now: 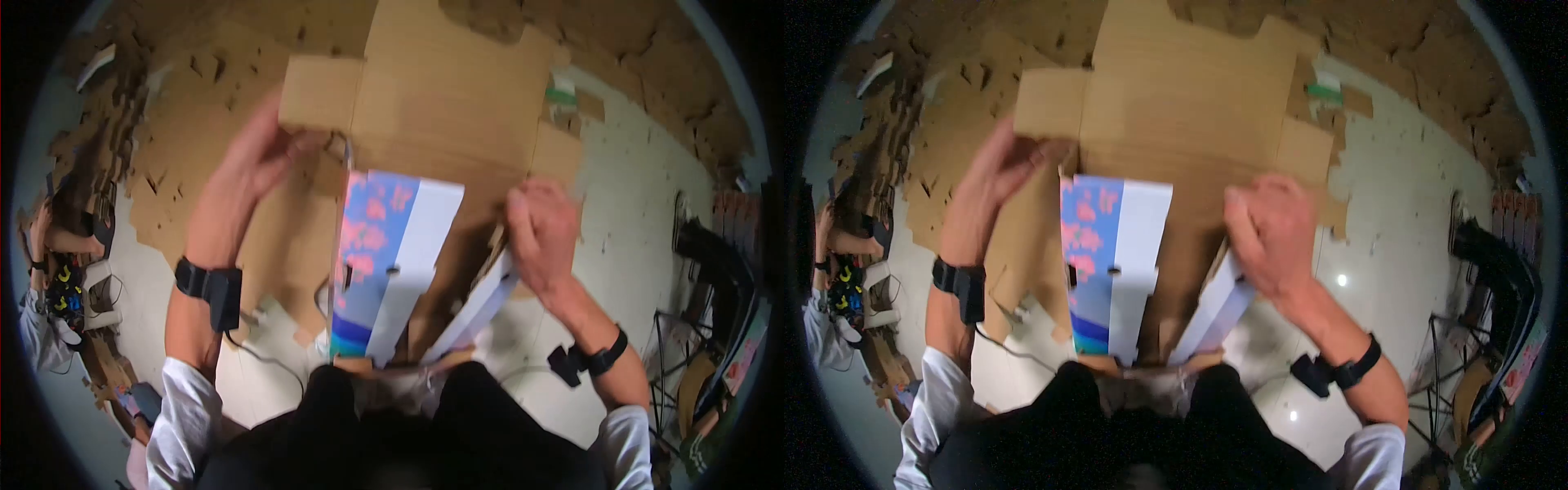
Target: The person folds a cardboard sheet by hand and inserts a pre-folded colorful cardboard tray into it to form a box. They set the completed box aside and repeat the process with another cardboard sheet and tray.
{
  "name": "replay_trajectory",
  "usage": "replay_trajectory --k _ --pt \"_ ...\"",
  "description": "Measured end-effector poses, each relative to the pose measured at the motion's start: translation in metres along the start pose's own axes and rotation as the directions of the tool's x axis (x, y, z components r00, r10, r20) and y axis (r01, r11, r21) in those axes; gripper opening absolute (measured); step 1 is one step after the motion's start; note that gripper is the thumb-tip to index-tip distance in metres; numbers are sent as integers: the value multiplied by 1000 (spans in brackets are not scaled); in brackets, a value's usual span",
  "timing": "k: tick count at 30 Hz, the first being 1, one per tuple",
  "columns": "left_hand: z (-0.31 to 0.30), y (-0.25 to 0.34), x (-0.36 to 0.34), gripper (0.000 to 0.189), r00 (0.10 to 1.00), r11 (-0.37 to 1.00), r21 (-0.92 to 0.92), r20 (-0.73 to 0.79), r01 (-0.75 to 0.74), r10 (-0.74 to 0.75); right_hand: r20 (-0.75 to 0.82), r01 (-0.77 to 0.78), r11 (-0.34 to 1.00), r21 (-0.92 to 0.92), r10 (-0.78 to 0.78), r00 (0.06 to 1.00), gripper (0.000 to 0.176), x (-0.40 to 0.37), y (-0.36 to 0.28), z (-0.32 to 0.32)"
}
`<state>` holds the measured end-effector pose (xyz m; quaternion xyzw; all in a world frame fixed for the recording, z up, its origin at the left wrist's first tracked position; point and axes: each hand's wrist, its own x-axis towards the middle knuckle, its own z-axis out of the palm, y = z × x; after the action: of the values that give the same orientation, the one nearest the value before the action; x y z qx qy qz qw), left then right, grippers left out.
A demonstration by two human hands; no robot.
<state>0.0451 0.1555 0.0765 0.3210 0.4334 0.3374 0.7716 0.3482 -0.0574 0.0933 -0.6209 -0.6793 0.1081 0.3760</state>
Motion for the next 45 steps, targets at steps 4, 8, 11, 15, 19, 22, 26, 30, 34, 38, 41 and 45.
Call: replay_trajectory --k 4,8,11,15,19,22,26,30,34,38,41,45 --pt "61 -1 -35 38 992 997 71 127 -3 -6 59 -35 997 69 31 998 38 14 -9 7" --pt "88 3 -28 50 994 893 450 87 23 -69 129 -10 1000 7 9 992 34 23 -21 4" --pt "70 0 -24 50 995 918 396 95 -26 -13 -203 -160 984 82 174 964 16 24 -4 0" --pt "43 7 -19 48 999 963 269 43 -33 22 -323 -453 745 489 637 700 21 25 61 -31" --pt "39 30 -22 44 980 993 68 172 91 -102 241 -575 156 803 797 553 34 34 63 -42" --pt "47 26 -17 45 955 991 35 264 130 -135 401 -480 -49 876 627 668 48 60 43 -41" --pt "66 15 -17 47 967 984 174 244 29 -72 548 -620 1 785 467 694 58 81 31 -46" --pt "68 17 -11 43 974 921 353 205 -161 92 344 -608 372 701 571 746 52 79 19 -40" --pt "68 5 -14 27 984 981 149 144 -127 106 390 -604 245 758 572 721 29 63 72 -34" --pt "47 -15 -2 35 969 997 -57 235 -61 73 393 -555 215 803 509 766 28 64 76 -36" --pt "38 -6 -10 46 858 993 -92 503 -71 108 412 -604 413 681 466 783 32 62 79 -36" --pt "22 -10 -14 42 905 964 248 426 -96 -19 489 -701 411 582 512 706 25 67 54 -21"
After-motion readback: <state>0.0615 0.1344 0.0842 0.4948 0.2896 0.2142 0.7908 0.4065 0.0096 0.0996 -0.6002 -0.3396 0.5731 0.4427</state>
